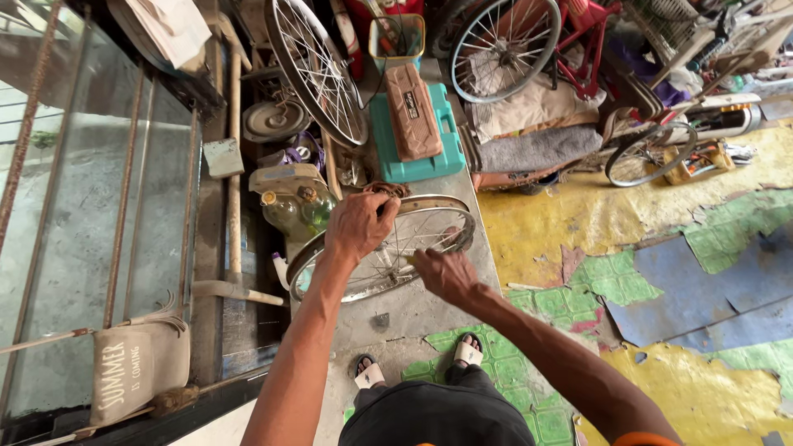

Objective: The person uses a yellow-handled screwdriver to adjust the spokes of a bicycle wheel. They rotate the wheel and repeatedly tighten or loosen individual spokes while holding the wheel steady with the other hand.

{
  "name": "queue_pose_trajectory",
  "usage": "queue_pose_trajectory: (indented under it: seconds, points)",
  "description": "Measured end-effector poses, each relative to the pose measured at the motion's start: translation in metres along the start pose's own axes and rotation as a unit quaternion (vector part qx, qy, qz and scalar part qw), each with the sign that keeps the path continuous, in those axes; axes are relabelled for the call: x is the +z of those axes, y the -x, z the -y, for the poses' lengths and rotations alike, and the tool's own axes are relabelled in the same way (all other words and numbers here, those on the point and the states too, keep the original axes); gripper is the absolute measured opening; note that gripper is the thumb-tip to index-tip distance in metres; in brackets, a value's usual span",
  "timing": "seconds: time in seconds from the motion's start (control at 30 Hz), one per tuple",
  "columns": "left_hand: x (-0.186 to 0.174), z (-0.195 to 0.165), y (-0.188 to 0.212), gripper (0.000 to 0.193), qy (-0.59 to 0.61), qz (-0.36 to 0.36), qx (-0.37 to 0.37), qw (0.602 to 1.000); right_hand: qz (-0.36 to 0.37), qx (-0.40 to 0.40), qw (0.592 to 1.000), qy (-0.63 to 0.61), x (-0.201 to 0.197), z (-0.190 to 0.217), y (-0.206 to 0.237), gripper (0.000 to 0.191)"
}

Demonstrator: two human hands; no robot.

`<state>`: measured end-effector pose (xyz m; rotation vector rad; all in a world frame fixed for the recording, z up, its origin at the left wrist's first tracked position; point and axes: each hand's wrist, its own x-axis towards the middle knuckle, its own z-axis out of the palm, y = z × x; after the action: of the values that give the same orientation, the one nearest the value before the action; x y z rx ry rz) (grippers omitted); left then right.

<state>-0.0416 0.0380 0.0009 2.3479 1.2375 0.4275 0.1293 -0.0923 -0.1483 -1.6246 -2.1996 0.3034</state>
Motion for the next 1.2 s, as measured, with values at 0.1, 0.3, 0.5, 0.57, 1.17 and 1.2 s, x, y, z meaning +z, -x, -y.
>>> queue_pose_trajectory:
  seconds: [0.1, 0.3, 0.5, 0.57, 1.17, 1.2]
  points:
    - [0.001, 0.001, 0.002, 0.048, -0.002, 0.009, -0.006, 1.0, -0.096, 0.017, 0.991, -0.088, -0.005, -0.005, 0.006, 0.016]
    - [0.008, -0.003, 0.001, 0.049, -0.01, -0.011, -0.005, 1.0, -0.119, 0.15, 0.976, -0.108, -0.023, -0.017, 0.0, 0.018]
    - [0.032, -0.024, 0.005, 0.046, -0.043, -0.024, -0.016, 0.999, 0.108, 0.298, 0.933, -0.174, -0.008, 0.001, 0.011, 0.021]
    - [0.038, -0.032, 0.006, 0.043, -0.023, -0.014, -0.032, 0.999, 0.106, 0.237, 0.957, -0.127, 0.0, 0.009, 0.02, 0.021]
    - [0.014, 0.0, 0.002, 0.044, -0.037, -0.065, -0.002, 0.997, -0.12, 0.127, 0.977, -0.121, -0.009, -0.027, 0.003, 0.011]
    - [0.01, 0.004, 0.003, 0.044, -0.039, -0.104, 0.021, 0.994, -0.112, 0.177, 0.965, -0.155, -0.01, -0.027, -0.002, 0.017]
